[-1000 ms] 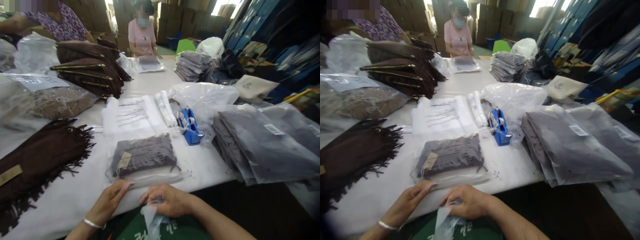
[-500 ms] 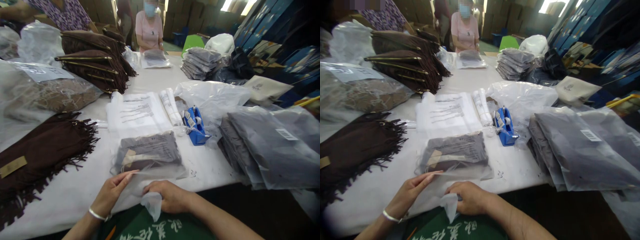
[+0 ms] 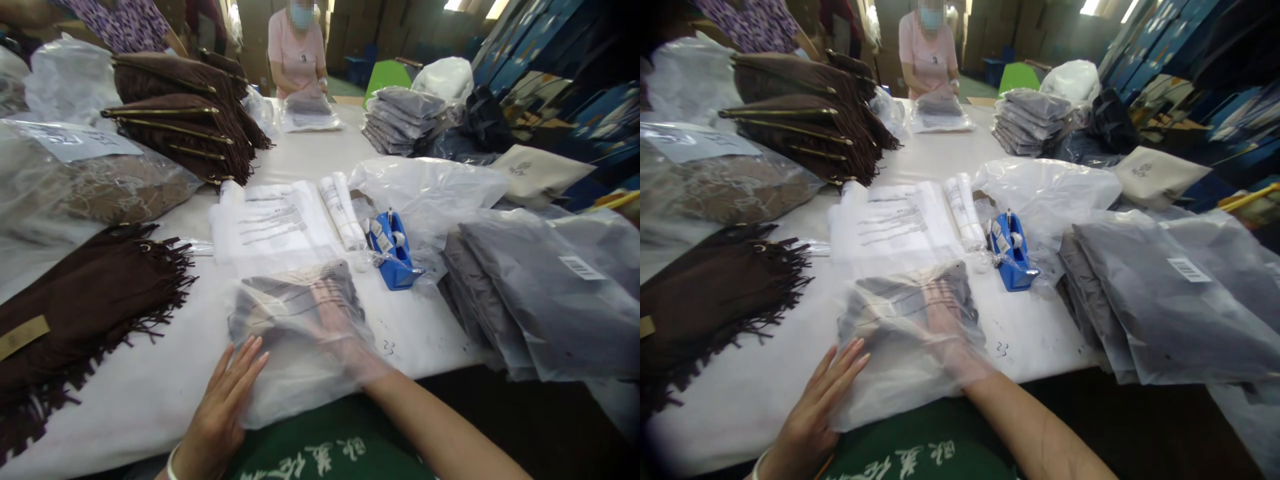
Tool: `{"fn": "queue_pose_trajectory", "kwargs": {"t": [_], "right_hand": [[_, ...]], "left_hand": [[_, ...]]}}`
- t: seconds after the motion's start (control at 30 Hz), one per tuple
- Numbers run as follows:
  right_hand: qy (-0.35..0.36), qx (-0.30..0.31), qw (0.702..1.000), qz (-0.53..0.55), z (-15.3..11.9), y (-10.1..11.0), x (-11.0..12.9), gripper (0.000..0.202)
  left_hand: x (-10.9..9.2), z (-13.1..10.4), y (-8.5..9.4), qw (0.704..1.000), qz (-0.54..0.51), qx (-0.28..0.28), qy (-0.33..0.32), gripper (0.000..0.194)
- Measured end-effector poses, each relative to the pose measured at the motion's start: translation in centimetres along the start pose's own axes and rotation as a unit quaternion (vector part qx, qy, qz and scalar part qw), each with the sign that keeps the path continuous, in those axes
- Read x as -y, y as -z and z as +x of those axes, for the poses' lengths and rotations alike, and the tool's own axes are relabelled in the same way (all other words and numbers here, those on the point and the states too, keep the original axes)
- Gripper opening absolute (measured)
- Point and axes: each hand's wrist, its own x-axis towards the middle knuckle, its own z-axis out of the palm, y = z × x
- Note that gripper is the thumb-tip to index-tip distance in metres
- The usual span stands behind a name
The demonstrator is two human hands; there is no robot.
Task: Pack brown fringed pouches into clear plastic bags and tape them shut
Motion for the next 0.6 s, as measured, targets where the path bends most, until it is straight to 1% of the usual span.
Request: {"fn": "queue_pose_trajectory", "kwargs": {"t": [0.07, 0.13, 0.17, 0.27, 0.33, 0.4, 0.47, 0.53, 0.6], "right_hand": [[0.049, 0.034, 0.998, -0.032, -1.0, -0.9, -0.6, 0.06], [0.099, 0.068, 0.991, -0.064, -1.3, -2.1, -1.0, 0.06], [0.109, 0.072, 0.988, -0.079, -1.2, -2.6, -1.2, 0.059], [0.102, 0.047, 0.988, -0.107, -0.3, -3.7, -1.6, 0.058], [0.113, 0.034, 0.986, -0.117, -0.8, -3.8, -1.8, 0.061], [0.141, 0.043, 0.982, -0.114, -2.9, -3.4, -2.4, 0.064], [0.17, 0.064, 0.979, -0.094, -6.1, -2.4, -3.5, 0.064], [0.183, 0.109, 0.976, -0.054, -9.4, -0.6, -4.6, 0.06], [0.163, 0.165, 0.973, -0.003, -11.9, 1.8, -4.8, 0.052]], "left_hand": [[0.8, -2.2, -0.7, 0.999, 0.027, 0.011, 0.023, 0.067], [1.5, -4.1, -1.1, 0.998, 0.056, 0.031, 0.024, 0.072], [1.8, -4.9, -1.3, 0.996, 0.071, 0.045, 0.021, 0.074], [2.2, -6.0, -1.4, 0.987, 0.12, 0.106, -0.006, 0.08], [2.3, -6.1, -1.5, 0.975, 0.154, 0.16, -0.02, 0.085], [2.6, -5.8, -1.5, 0.964, 0.174, 0.202, -0.021, 0.089], [3.0, -5.5, -1.6, 0.959, 0.17, 0.225, -0.014, 0.089], [3.7, -5.2, -1.4, 0.962, 0.144, 0.234, -0.017, 0.089], [4.3, -4.8, -1.0, 0.963, 0.108, 0.246, -0.028, 0.088]]}}
